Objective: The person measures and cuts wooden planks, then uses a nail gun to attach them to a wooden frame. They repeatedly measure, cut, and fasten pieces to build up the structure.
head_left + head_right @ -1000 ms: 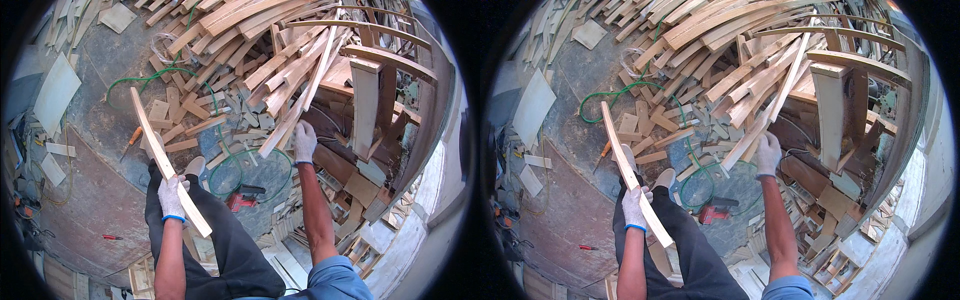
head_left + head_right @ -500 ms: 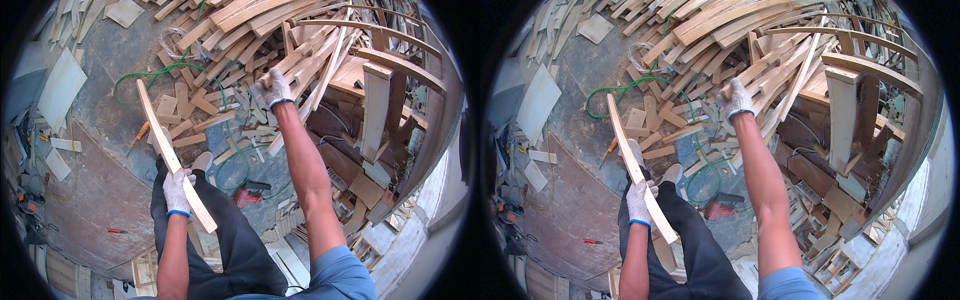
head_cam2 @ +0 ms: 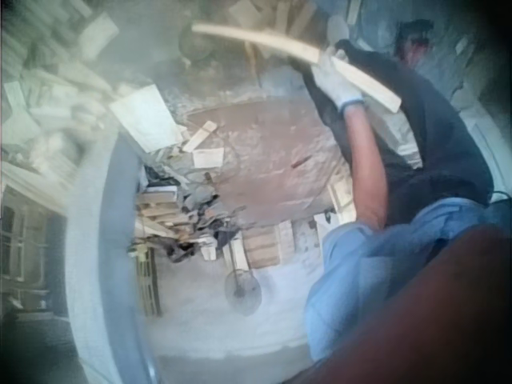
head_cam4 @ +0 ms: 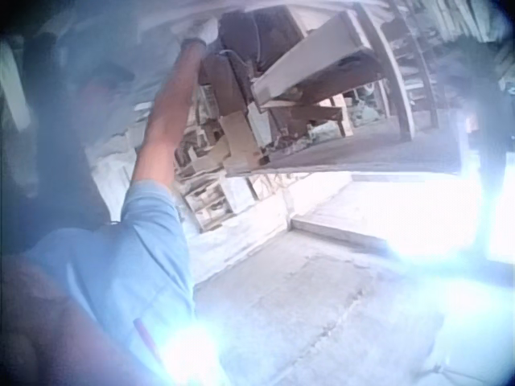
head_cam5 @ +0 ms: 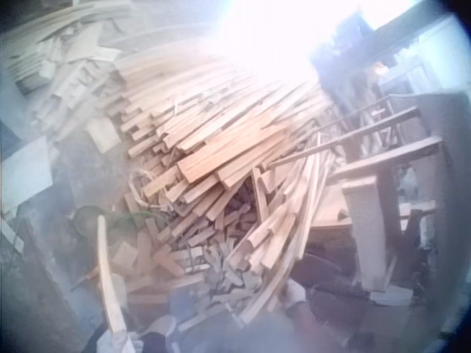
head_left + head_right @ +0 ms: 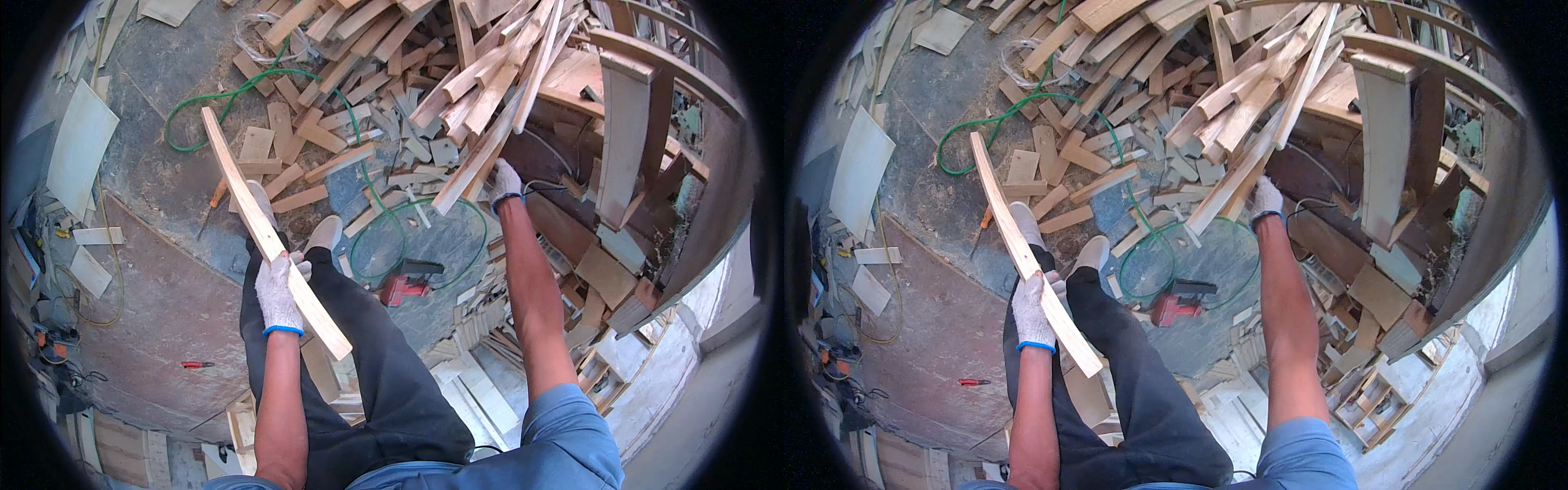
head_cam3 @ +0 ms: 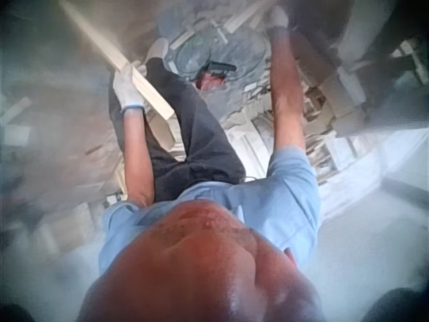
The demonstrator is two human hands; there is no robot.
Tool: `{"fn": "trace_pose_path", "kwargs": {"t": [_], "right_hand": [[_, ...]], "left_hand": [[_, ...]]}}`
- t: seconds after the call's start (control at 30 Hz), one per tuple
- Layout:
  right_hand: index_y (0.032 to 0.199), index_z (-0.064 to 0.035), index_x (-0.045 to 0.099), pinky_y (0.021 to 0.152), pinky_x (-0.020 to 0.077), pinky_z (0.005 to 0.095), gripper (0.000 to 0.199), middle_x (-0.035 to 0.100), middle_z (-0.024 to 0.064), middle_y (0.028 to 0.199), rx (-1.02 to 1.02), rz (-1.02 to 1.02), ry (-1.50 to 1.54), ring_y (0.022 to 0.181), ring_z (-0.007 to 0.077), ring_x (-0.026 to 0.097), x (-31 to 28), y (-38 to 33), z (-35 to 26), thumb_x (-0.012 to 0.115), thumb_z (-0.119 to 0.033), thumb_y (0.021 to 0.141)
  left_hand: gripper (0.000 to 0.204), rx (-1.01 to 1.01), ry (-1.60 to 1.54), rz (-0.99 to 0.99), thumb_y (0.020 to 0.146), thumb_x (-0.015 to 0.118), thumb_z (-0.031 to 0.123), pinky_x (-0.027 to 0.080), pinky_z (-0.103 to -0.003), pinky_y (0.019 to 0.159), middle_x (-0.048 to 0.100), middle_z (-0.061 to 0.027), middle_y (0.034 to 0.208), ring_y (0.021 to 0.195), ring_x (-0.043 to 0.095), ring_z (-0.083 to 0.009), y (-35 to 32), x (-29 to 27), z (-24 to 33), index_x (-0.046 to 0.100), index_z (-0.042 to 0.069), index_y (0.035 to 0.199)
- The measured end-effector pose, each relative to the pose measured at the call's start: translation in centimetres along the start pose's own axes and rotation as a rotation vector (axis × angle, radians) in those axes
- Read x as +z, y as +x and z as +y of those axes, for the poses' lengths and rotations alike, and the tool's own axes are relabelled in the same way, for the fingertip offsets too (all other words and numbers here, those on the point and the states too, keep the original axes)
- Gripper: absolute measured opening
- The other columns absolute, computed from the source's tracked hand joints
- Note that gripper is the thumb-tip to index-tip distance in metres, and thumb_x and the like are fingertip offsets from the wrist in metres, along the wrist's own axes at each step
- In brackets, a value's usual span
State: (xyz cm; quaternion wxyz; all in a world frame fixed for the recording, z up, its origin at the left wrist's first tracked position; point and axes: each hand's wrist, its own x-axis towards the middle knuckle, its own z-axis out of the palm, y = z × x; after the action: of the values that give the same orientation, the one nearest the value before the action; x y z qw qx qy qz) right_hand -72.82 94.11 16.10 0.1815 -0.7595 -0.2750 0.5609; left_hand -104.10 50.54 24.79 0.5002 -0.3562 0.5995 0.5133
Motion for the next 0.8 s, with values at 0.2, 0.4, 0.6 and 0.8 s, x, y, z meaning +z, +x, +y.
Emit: {"fn": "trace_pose_path", "kwargs": {"t": [0.2, 0.4, 0.6, 0.8], "right_hand": [[0.132, -0.0008, 0.064, 0.093, 0.0554, 0.0401, 0.049, 0.069, 0.0143, 0.120, -0.132, 0.112, -0.057, 0.105, 0.0277, 0.069, 0.8, -3.0, 2.8, 0.066, -0.036, 0.098], [0.113, -0.0041, 0.073, 0.095, 0.0533, 0.0426, 0.031, 0.073, 0.0173, 0.112, -1.263, 0.047, -1.111, 0.105, 0.0332, 0.070, 9.5, -13.4, -2.0, 0.069, -0.027, 0.093], [0.095, -0.0063, 0.074, 0.087, 0.0553, 0.0481, 0.024, 0.074, 0.0181, 0.093, -1.021, -0.154, -1.827, 0.091, 0.0371, 0.072, 9.3, -13.4, -2.4, 0.072, -0.027, 0.083], [0.096, -0.0025, 0.071, 0.082, 0.0584, 0.0499, 0.033, 0.073, 0.0238, 0.088, -0.853, 0.321, -1.755, 0.089, 0.0400, 0.073, 12.7, -7.1, -3.2, 0.079, -0.029, 0.079]], "left_hand": [[0.042, -0.035, 0.008, -0.036, 0.101, 0.062, 0.029, 0.058, -0.033, 0.074, 0.068, -0.0155, 0.102, 0.082, 0.070, -0.0212, 0.7, -1.0, -0.9, 0.051, -0.001, 0.127], [0.040, -0.030, 0.023, -0.033, 0.101, 0.063, 0.029, 0.058, -0.034, 0.074, 0.069, -0.0145, 0.102, 0.081, 0.070, -0.0211, 1.0, -1.0, -1.1, 0.053, 0.000, 0.127], [0.038, -0.045, -0.027, -0.001, 0.101, 0.063, 0.028, 0.059, -0.033, 0.072, 0.069, -0.0149, 0.103, 0.080, 0.070, -0.0216, 0.5, -1.3, -1.4, 0.053, 0.002, 0.127], [0.036, -0.027, -0.057, -0.009, 0.101, 0.062, 0.024, 0.059, -0.032, 0.069, 0.068, -0.0155, 0.098, 0.075, 0.070, -0.0201, 0.1, -1.3, -1.0, 0.054, -0.003, 0.122]]}}
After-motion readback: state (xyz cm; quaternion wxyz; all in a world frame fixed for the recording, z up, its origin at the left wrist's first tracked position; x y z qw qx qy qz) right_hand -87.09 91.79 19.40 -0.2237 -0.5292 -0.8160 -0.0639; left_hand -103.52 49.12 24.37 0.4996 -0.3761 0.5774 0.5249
